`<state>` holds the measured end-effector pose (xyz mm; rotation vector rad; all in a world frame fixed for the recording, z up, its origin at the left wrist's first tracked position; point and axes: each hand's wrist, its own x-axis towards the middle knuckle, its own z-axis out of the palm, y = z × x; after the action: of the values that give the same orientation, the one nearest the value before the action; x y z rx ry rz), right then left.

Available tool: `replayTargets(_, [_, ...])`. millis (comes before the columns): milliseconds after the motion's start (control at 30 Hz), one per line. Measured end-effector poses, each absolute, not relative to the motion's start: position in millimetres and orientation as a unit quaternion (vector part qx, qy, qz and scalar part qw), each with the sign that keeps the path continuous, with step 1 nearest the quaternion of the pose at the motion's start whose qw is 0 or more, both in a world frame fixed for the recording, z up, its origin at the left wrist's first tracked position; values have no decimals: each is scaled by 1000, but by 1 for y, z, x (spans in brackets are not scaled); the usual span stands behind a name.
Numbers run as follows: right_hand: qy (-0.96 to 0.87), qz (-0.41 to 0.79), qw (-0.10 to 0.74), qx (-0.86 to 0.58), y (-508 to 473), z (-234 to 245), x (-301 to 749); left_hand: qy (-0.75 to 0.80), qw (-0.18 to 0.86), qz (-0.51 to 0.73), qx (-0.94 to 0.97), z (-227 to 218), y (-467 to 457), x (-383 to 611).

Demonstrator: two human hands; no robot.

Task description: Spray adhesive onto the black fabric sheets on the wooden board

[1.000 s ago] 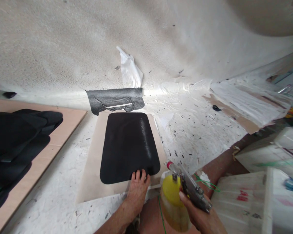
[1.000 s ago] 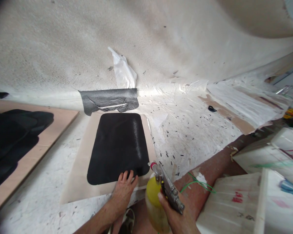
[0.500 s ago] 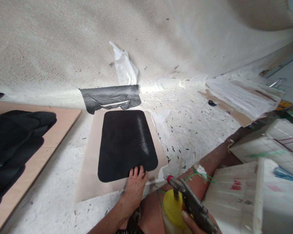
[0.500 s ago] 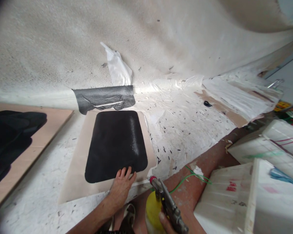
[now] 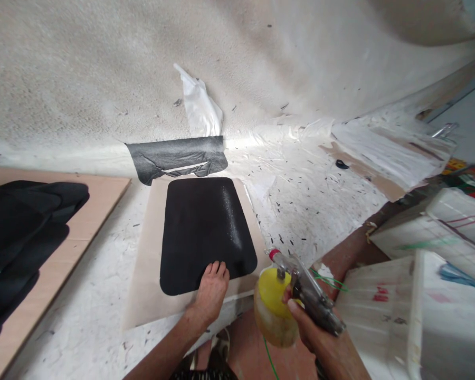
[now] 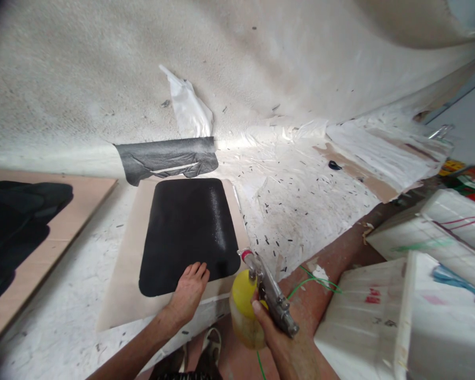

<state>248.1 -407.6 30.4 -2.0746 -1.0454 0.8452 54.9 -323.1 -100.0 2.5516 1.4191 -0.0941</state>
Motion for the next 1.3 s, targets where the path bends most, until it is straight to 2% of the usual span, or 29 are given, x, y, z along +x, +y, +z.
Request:
replayTargets(67, [-393, 347, 301, -797, -412, 27, 250, 492, 98, -38, 864, -100, -316, 46])
replayTargets(300, [-375, 442, 291, -761, -424, 22, 245, 442, 102, -74, 888, -109, -295, 31])
replayTargets(533, [-369, 414, 328, -765, -420, 29, 231, 392, 123, -73, 909, -112, -281, 29])
replayTargets(633, [-367, 413, 360, -752, -417, 29, 227, 433, 204, -42, 877, -109, -259, 24])
replayTargets(833, [-393, 419, 407, -710, -409, 23, 221, 442, 602, 14, 665, -110, -203, 0])
replayTargets(900, [-406, 416, 414, -700, -403, 20, 216, 420, 685, 33, 595, -115, -192, -6])
replayTargets(1100, [-423, 387, 419, -704, -374, -1, 190, 408, 737, 25, 539, -124, -181, -7])
replayTargets(1300, [-415, 406, 436, -688, -363, -31, 180, 363, 663, 19, 655, -109, -151, -14])
